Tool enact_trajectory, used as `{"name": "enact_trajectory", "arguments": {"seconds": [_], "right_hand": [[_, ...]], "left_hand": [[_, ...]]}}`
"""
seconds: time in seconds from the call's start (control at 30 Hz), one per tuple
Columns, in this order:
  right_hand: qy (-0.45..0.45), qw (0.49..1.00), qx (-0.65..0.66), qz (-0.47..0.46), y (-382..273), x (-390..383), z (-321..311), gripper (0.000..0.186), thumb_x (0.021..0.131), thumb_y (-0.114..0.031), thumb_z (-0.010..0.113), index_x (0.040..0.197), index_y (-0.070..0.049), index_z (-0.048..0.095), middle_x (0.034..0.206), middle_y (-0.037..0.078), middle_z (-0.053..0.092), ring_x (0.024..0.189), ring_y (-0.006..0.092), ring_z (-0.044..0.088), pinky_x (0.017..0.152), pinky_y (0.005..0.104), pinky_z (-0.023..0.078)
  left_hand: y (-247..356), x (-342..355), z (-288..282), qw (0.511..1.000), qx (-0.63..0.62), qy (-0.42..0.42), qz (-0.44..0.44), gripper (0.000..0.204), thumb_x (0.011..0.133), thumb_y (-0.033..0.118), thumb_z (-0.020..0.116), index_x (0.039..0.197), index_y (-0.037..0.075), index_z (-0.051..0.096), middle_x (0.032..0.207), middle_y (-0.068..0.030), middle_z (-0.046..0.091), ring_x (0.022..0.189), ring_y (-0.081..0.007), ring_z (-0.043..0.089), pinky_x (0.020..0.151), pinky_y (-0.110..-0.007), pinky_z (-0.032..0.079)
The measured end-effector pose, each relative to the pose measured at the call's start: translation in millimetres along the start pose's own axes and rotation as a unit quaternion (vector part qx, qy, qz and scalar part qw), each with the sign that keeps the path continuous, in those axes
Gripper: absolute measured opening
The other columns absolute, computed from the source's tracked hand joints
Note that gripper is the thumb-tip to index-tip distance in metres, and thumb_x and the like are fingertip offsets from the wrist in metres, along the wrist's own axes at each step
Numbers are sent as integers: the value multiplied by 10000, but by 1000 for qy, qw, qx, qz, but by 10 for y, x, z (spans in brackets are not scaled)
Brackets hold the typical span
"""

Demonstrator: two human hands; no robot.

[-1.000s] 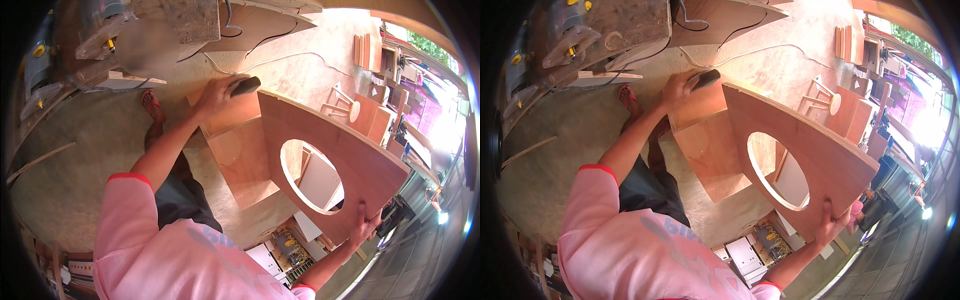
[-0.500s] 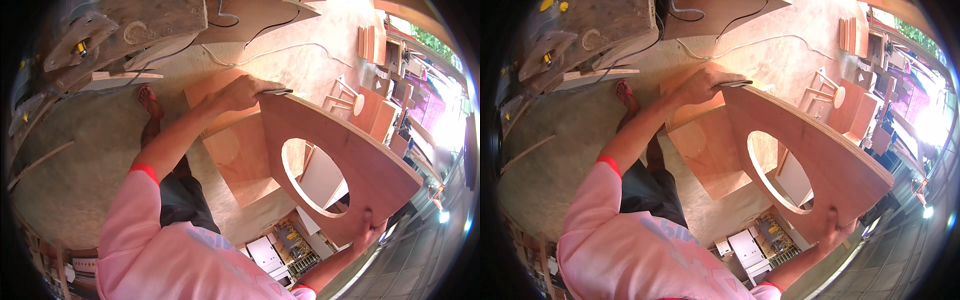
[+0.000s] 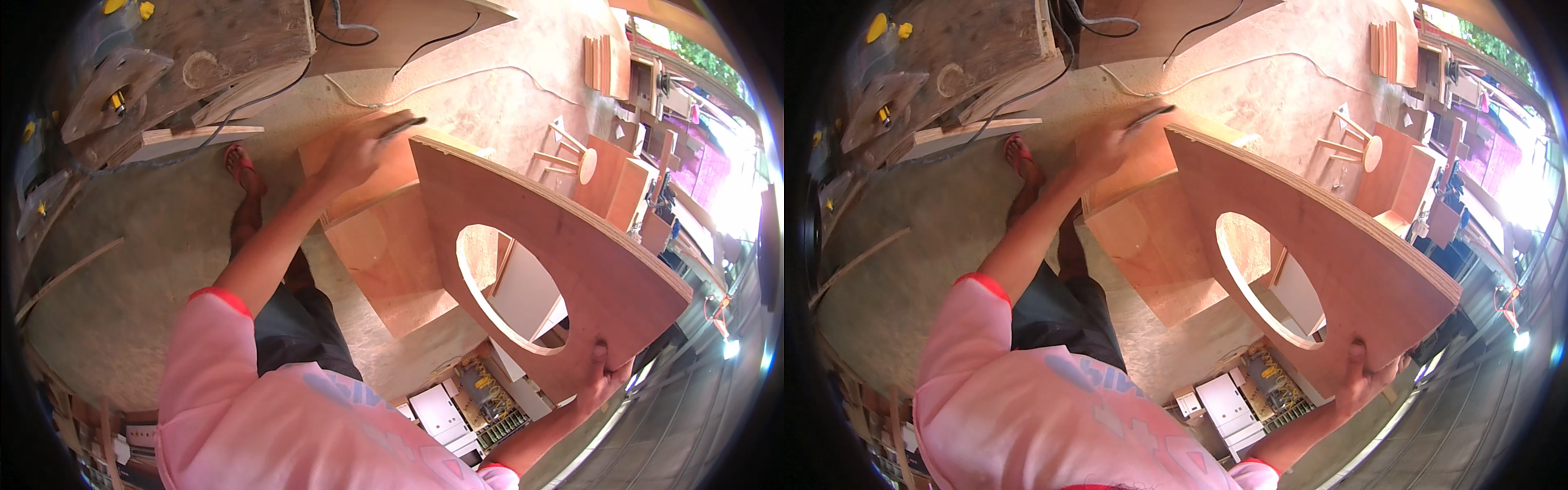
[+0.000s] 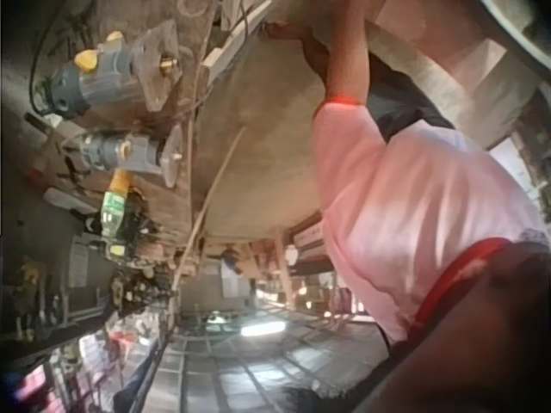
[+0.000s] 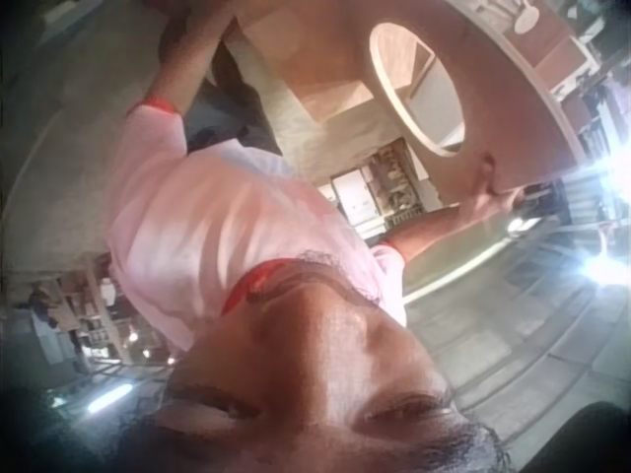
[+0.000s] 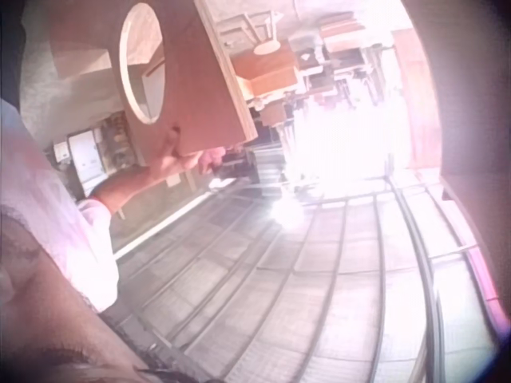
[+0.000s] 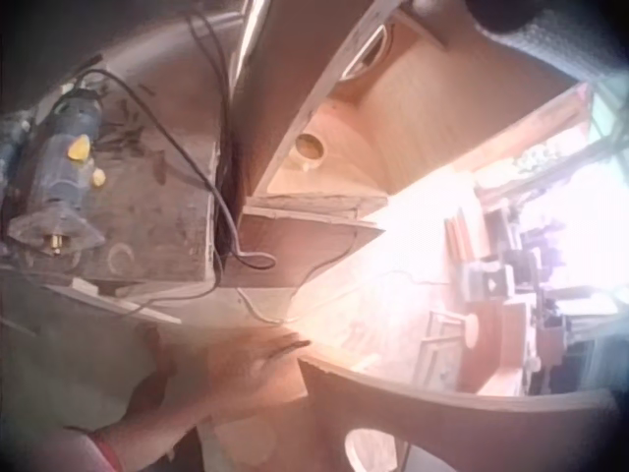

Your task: The person uses a handheld router to shape the circular cutout in a square wooden panel. They guide the router along the marked circle, creating wood shavings and refining the edge. The person also handles the panel and positions it on a workbench during the process.

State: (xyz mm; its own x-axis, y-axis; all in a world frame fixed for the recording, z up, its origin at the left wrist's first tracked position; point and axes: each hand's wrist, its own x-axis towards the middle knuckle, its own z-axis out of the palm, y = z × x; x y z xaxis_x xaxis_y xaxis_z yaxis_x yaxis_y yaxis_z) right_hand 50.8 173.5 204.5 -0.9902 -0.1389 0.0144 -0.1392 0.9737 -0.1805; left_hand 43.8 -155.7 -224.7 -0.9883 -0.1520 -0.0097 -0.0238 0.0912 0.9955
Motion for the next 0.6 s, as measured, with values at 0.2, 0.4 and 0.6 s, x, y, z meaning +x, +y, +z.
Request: {"name": "enact_trajectory", "arguments": {"seconds": [0.2, 0.4, 0.6], "right_hand": [[4, 999, -16, 50, -2, -12, 4, 674, 910, -561, 741, 1213, 34, 653, 1207, 154, 654, 1231, 317, 510, 1079, 471, 350], [7, 1000, -6, -15, 51, 10, -8, 639, 938, -395, 784, 1350, 46, 576, 1257, 133, 637, 1160, 237, 599, 1013, 388, 460], [27, 999, 10, 20, -63, -21, 35, 594, 910, -429, 794, 1227, 53, 654, 1225, 168, 648, 1180, 302, 578, 1016, 459, 432]], "left_hand": [[-208, 108, 424, 996, -24, -24, 87, 454, 987, -19, 540, 1417, 101, 622, 1404, -134, 653, 1260, -320, 646, 1040, -416, 543], [-187, -341, -73, 996, -4, -77, 48, 465, 997, -12, 503, 1429, 116, 619, 1424, -128, 642, 1296, -312, 625, 1085, -423, 516], [-181, 105, 183, 1000, 0, -6, 30, 510, 1005, 5, 519, 1490, 152, 572, 1516, -143, 563, 1385, -332, 555, 1131, -431, 472]]}}
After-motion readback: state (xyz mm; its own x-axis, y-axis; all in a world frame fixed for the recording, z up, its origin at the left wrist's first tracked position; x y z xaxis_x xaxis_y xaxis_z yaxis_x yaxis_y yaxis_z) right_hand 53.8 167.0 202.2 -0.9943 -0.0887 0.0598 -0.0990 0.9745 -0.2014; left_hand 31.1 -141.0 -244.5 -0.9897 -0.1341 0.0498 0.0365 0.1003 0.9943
